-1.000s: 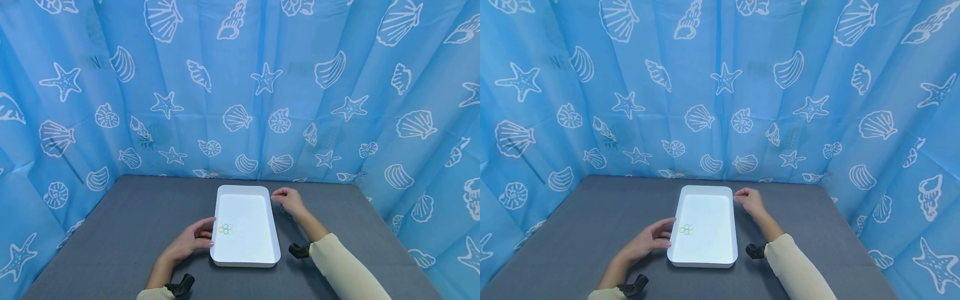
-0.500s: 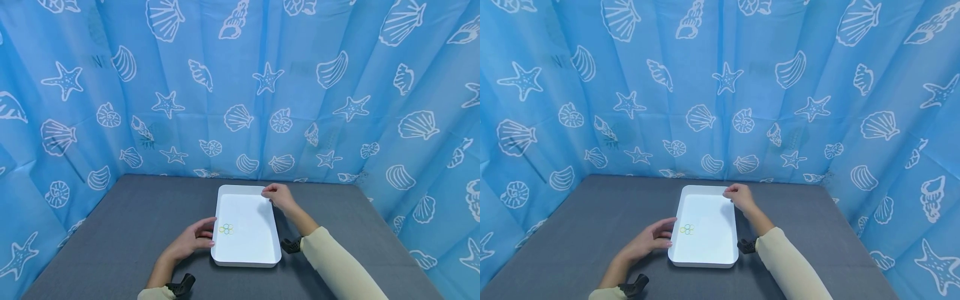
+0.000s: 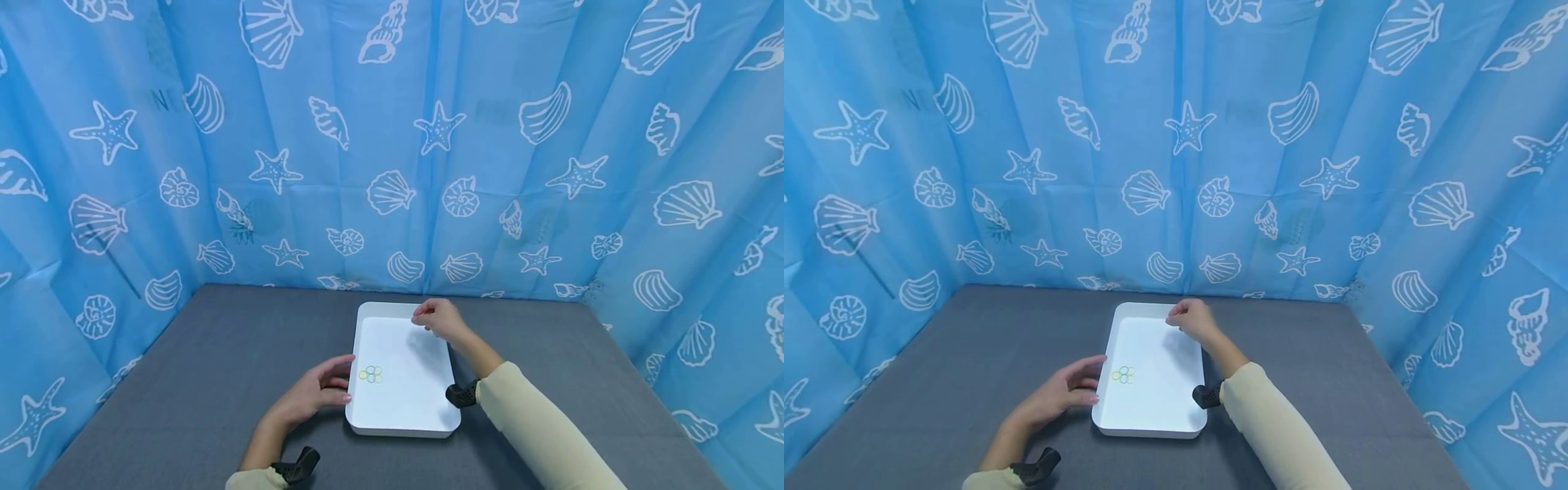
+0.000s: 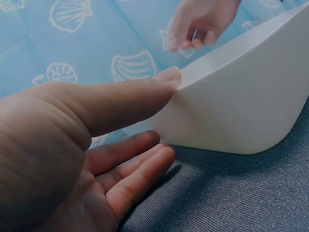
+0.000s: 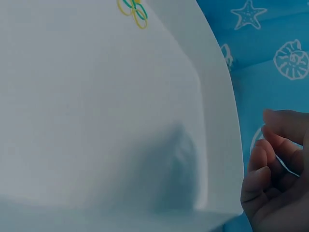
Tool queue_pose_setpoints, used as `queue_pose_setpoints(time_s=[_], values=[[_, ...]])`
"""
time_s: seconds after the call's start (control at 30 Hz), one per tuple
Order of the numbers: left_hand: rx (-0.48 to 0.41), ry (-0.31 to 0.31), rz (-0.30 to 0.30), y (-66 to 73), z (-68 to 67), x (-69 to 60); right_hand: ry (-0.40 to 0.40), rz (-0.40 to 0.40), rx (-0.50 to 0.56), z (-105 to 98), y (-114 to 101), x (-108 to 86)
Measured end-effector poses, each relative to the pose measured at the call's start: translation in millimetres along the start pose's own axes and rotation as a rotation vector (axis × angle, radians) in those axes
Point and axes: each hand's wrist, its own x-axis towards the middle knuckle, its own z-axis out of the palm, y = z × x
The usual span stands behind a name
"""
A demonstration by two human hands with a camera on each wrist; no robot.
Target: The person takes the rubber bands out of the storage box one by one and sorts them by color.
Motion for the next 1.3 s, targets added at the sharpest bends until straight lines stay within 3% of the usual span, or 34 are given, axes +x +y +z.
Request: queue_pose_setpoints(time_s=[0.33,0.5,0.8,1.3], values=[[-0.008,0.000,-0.003,-0.3,0.6,1.1,-0.073,-0.098,-0.138,21,-5,0.9],[-0.007,0.001,-0.007,-0.4,0.8,2.0,-0.179,-0.125,-0.169,30,-3,0.4],[-0.018,-0.003,-0.011,-0.3,0.4,2.0,-0.370,-0.173,-0.118,46,4,-1.5],[-0.005,0.004,-0.018,-2.4,-1.9,1.9,-0.453,-0.226,-0.221,64,4,-4.3]])
